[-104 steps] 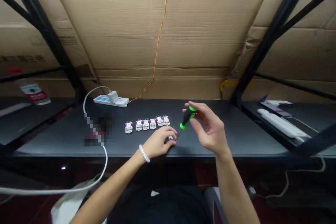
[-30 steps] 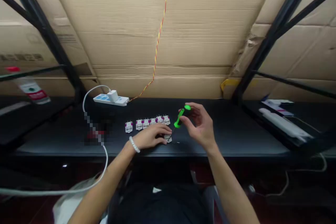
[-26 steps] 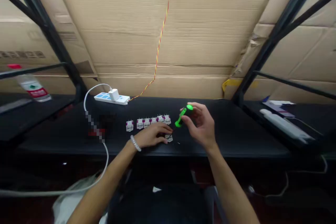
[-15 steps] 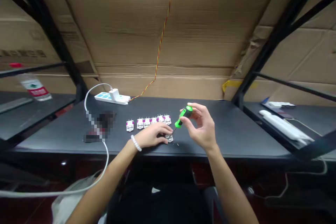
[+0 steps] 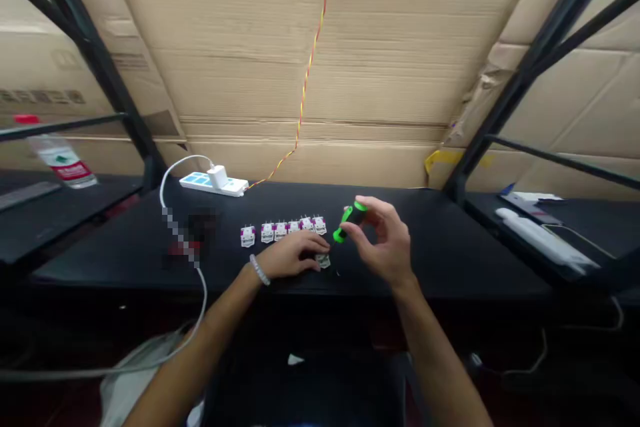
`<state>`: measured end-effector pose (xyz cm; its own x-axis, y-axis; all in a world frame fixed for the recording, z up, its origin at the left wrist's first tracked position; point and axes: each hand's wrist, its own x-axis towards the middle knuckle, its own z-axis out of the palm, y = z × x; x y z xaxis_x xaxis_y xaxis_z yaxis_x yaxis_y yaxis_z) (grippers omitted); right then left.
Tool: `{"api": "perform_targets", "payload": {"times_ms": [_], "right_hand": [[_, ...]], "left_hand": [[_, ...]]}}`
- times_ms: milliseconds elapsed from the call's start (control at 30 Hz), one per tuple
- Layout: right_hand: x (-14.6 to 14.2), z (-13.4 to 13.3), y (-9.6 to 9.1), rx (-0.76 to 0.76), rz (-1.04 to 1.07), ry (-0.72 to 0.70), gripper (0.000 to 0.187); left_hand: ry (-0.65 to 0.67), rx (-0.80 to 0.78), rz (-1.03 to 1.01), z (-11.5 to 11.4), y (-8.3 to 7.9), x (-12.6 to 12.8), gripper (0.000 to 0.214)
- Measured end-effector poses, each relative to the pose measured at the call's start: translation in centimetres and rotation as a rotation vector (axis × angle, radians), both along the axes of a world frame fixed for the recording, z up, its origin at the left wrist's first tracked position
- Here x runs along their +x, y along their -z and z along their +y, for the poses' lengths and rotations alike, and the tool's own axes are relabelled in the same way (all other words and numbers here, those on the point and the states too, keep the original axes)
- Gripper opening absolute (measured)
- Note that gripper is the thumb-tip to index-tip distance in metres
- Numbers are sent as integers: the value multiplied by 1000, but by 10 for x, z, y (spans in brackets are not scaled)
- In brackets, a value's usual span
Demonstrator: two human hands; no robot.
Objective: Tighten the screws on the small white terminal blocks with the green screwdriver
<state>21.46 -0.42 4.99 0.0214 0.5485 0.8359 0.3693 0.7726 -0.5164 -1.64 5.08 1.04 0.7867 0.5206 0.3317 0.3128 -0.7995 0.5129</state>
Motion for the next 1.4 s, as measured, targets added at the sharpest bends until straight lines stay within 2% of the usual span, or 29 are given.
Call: {"api": "perform_targets", "payload": {"times_ms": [667, 1067, 1167, 1300, 1400], "right_hand": [[1, -1, 0, -3, -25, 18, 45], [-15, -9, -2, -122, 14, -186, 41], [-16, -11, -4, -98, -7, -98, 41], [-16, -11, -8, 58, -13, 103, 38], [-17, -13, -9, 70, -6, 79, 39]], "left_hand": [[3, -6, -1, 0, 0, 0, 25], [18, -30, 2, 2, 3, 0, 23], [15, -31, -3, 3, 4, 0, 26], [27, -36, -7, 3, 5, 0, 20], [39, -18, 3, 3, 5, 1, 15]]}}
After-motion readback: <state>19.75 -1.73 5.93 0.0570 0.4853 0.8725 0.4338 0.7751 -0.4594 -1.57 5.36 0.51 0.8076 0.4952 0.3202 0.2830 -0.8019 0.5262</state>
